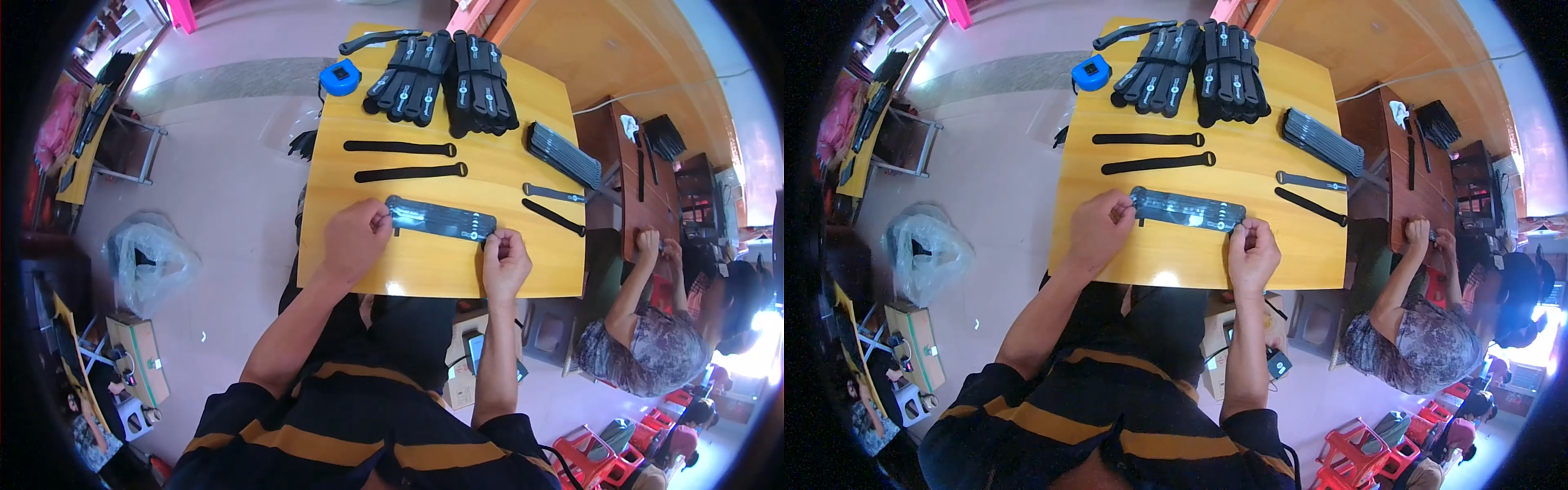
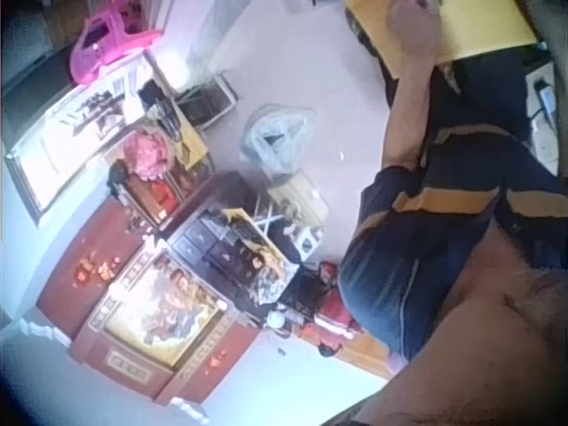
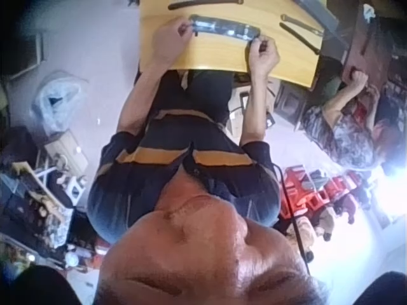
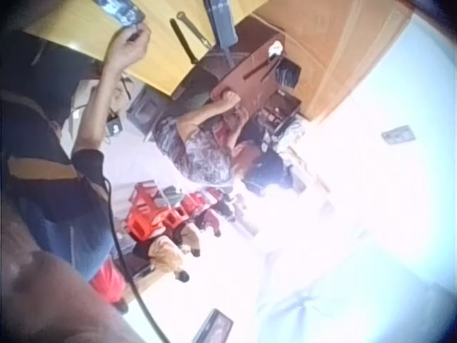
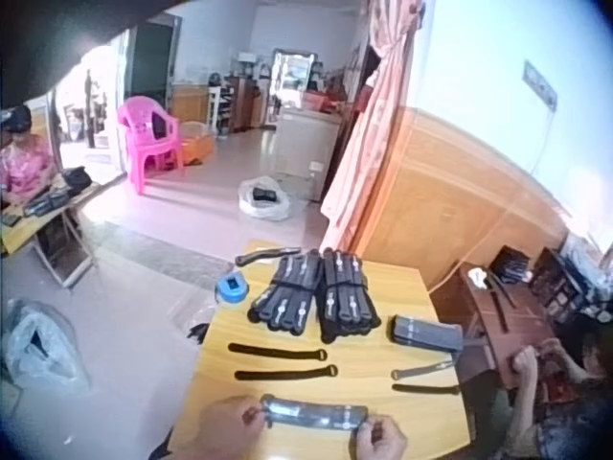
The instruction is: Assembling velcro straps onto textile components for protective equipment.
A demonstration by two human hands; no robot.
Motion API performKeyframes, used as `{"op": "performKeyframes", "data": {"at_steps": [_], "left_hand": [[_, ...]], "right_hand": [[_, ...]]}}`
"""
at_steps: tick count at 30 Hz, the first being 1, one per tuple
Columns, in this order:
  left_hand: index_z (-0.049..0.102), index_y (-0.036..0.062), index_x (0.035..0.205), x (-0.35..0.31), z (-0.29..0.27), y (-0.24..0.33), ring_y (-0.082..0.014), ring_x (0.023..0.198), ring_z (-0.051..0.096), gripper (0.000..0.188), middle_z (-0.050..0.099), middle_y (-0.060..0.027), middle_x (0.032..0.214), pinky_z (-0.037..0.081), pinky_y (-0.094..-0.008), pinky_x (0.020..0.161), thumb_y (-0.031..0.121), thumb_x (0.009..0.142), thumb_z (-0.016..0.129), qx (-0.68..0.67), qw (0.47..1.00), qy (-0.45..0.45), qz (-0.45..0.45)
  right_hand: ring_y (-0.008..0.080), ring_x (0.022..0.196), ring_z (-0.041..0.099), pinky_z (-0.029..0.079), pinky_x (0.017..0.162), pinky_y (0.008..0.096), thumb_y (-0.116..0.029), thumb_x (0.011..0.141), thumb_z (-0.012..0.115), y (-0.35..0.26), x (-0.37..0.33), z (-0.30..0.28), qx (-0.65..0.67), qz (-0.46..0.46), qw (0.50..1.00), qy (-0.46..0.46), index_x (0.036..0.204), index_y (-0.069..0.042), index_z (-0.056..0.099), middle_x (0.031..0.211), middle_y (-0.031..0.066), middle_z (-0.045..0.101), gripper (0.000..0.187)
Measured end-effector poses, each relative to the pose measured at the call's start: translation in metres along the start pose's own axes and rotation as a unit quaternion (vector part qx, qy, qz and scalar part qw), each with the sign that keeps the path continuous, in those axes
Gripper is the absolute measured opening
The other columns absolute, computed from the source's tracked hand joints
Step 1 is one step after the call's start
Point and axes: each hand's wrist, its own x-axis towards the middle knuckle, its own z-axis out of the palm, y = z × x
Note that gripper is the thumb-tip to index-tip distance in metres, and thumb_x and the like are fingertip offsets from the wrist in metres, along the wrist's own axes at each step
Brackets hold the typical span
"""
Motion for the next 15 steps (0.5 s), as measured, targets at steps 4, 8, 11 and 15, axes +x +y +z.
{"op": "performKeyframes", "data": {"at_steps": [4,8,11,15], "left_hand": [[0.065,0.0071,0.084,-0.0011,-0.0002,0.0037,-0.0272,0.067,0.067,0.007,0.067,-0.0087,0.074,0.052,-0.0379,0.061,0.007,0.081,0.072,0.001,1.000,0.006,0.000],[0.065,0.0076,0.084,-0.0009,-0.0008,0.0029,-0.0269,0.067,0.067,0.008,0.067,-0.0080,0.074,0.052,-0.0378,0.061,0.007,0.081,0.072,0.008,1.000,0.005,0.005],[0.065,0.0080,0.085,-0.0009,-0.0006,0.0023,-0.0267,0.067,0.067,0.008,0.067,-0.0074,0.074,0.052,-0.0376,0.061,0.007,0.081,0.072,0.014,1.000,0.002,0.009],[0.066,0.0046,0.088,0.0001,-0.0022,0.0029,-0.0247,0.068,0.070,0.010,0.070,-0.0109,0.078,0.055,-0.0353,0.062,0.006,0.082,0.074,0.023,1.000,-0.008,0.013]], "right_hand": [[0.0094,0.059,0.058,0.050,0.058,0.0259,-0.005,0.090,0.070,-0.0027,-0.0007,-0.0015,-0.009,0.001,1.000,0.003,0.093,-0.002,0.065,0.070,0.0034,0.063,0.006],[0.0097,0.059,0.058,0.049,0.058,0.0262,-0.006,0.090,0.070,-0.0057,-0.0004,-0.0009,-0.001,0.011,1.000,0.002,0.092,-0.002,0.066,0.069,0.0036,0.063,0.006],[0.0101,0.059,0.058,0.049,0.058,0.0263,-0.006,0.090,0.070,-0.0055,-0.0005,-0.0014,-0.003,0.017,1.000,0.001,0.092,-0.002,0.066,0.069,0.0038,0.063,0.006],[0.0106,0.058,0.058,0.049,0.057,0.0265,-0.006,0.090,0.070,-0.0077,0.0004,-0.0015,-0.014,0.020,1.000,0.003,0.092,-0.001,0.066,0.068,0.0042,0.062,0.006]]}}
